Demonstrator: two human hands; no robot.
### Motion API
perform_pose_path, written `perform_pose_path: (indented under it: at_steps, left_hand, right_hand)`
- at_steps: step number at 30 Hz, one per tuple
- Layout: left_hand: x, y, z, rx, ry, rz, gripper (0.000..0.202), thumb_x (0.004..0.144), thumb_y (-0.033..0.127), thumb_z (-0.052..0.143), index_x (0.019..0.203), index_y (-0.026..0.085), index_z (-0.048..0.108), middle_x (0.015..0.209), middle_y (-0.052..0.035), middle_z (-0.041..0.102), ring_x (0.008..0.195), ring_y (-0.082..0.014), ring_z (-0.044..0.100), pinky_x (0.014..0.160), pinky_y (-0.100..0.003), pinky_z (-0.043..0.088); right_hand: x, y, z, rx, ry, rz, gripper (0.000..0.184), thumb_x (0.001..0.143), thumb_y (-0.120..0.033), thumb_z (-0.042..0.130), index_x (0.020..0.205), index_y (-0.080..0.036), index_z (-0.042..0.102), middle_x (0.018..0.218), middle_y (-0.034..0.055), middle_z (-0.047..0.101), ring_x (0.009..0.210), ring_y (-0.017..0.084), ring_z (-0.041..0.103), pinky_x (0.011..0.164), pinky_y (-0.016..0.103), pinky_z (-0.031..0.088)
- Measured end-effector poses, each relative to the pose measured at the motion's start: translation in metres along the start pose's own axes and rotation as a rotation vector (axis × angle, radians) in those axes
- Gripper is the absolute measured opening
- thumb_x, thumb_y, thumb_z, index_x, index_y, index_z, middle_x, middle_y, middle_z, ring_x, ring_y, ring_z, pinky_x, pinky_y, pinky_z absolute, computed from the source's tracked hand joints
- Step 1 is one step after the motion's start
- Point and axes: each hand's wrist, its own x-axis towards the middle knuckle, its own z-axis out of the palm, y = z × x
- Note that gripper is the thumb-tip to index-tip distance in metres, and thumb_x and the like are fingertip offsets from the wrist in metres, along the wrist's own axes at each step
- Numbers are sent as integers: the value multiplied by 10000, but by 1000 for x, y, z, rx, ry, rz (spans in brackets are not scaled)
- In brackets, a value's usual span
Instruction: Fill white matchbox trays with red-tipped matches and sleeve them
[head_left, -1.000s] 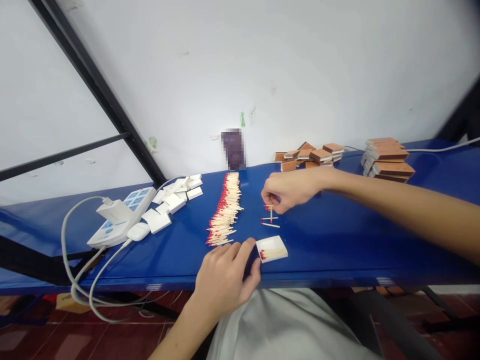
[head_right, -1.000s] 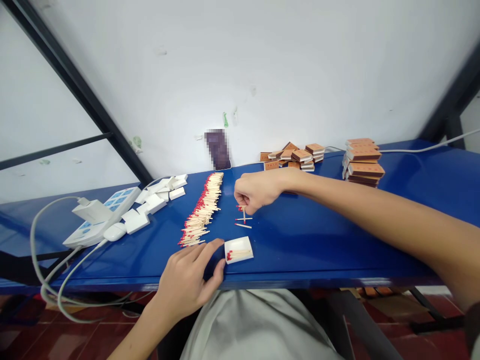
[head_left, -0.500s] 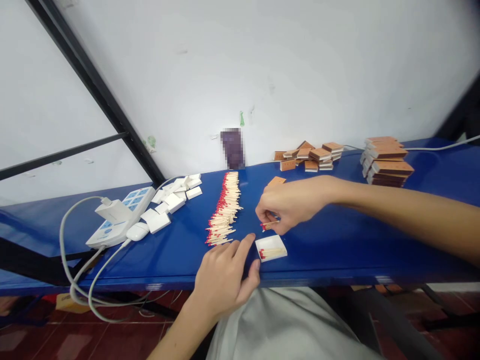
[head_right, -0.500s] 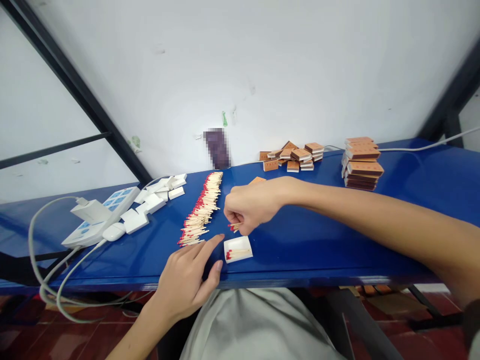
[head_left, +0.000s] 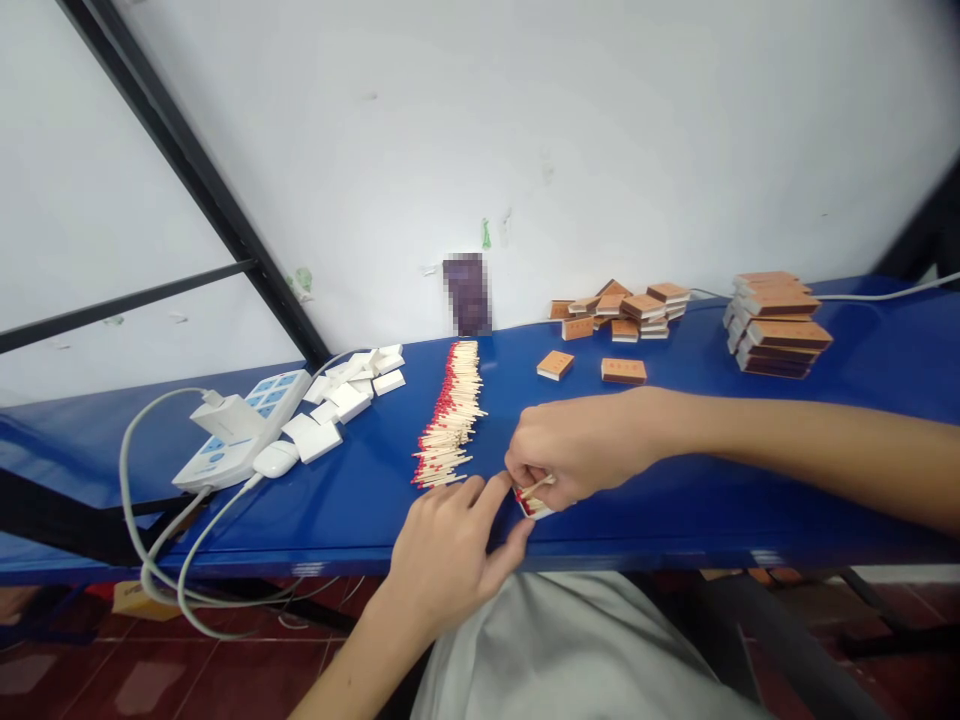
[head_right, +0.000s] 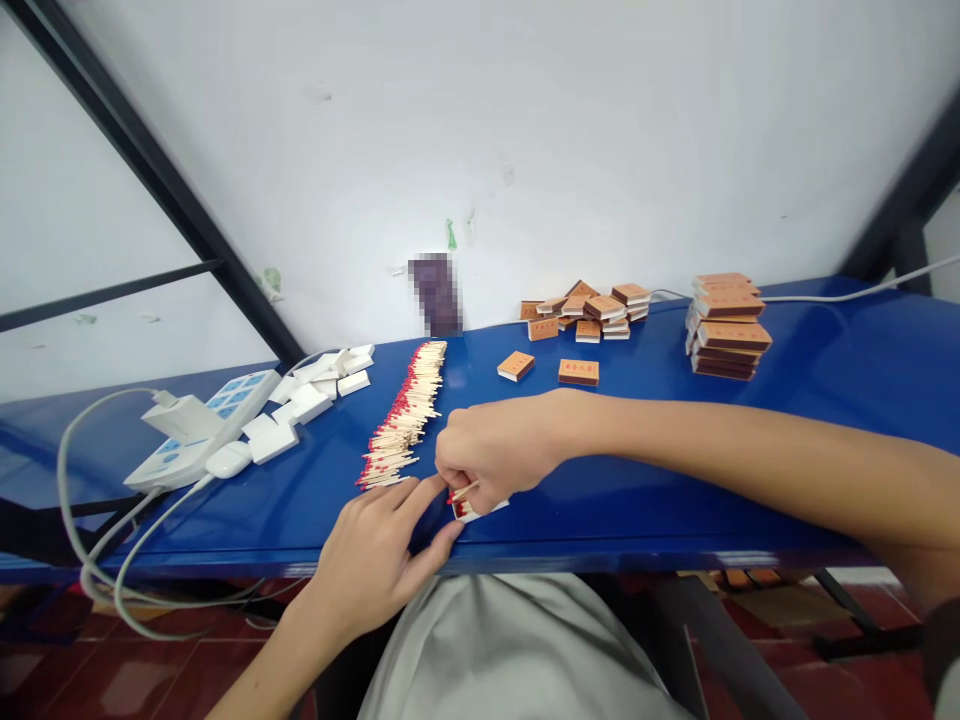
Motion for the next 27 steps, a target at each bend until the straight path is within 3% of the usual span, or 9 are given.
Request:
perform_pose_path:
  at_steps: [7, 13, 18, 21, 27]
  left_hand:
    - [0, -1, 0, -23, 20, -2, 288, 971, 399, 449, 1190, 227, 521, 921, -35, 708, 802, -289, 693, 659, -403, 527]
    - [0, -2, 3, 20, 73, 23, 325, 948, 382, 474, 1221, 208, 502, 909, -46, 720, 764, -280, 697, 630, -383, 525]
    - [0, -2, 4, 34, 83, 31, 316, 949, 377, 461, 1207, 201, 508, 886, -43, 714, 748, -284, 694, 615, -400, 532]
    - [0, -2, 4, 30, 80, 29, 325, 952, 379, 456, 1218, 200, 509, 906, -44, 715, 760, -286, 696, 621, -411, 540]
    - [-1, -2, 3, 12, 64, 42, 314, 962, 384, 437, 1208, 205, 515, 936, -51, 717, 767, -275, 693, 648, -401, 541]
  right_hand:
    - [-5, -5, -2, -49, 17, 69, 162, 770, -127, 544, 616, -169, 571, 506, -44, 424, 500, 100, 288, 519, 297, 208]
    - [-9, -8, -5, -109, 27, 102, 189, 806, -127, 537, 626, -161, 584, 518, -33, 444, 488, 97, 284, 502, 296, 201]
    - [-9, -12, -5, -106, 18, 97, 179, 836, -133, 539, 693, -156, 644, 560, -11, 527, 506, 105, 350, 512, 285, 238]
    - [-11, -13, -10, -93, 49, 120, 134, 852, -156, 564, 844, -161, 698, 718, 23, 647, 608, 127, 463, 549, 271, 276]
    - [-16, -1, -25, -177, 140, 319, 184, 852, -208, 624, 1020, -216, 699, 865, 43, 684, 797, 189, 553, 633, 273, 305]
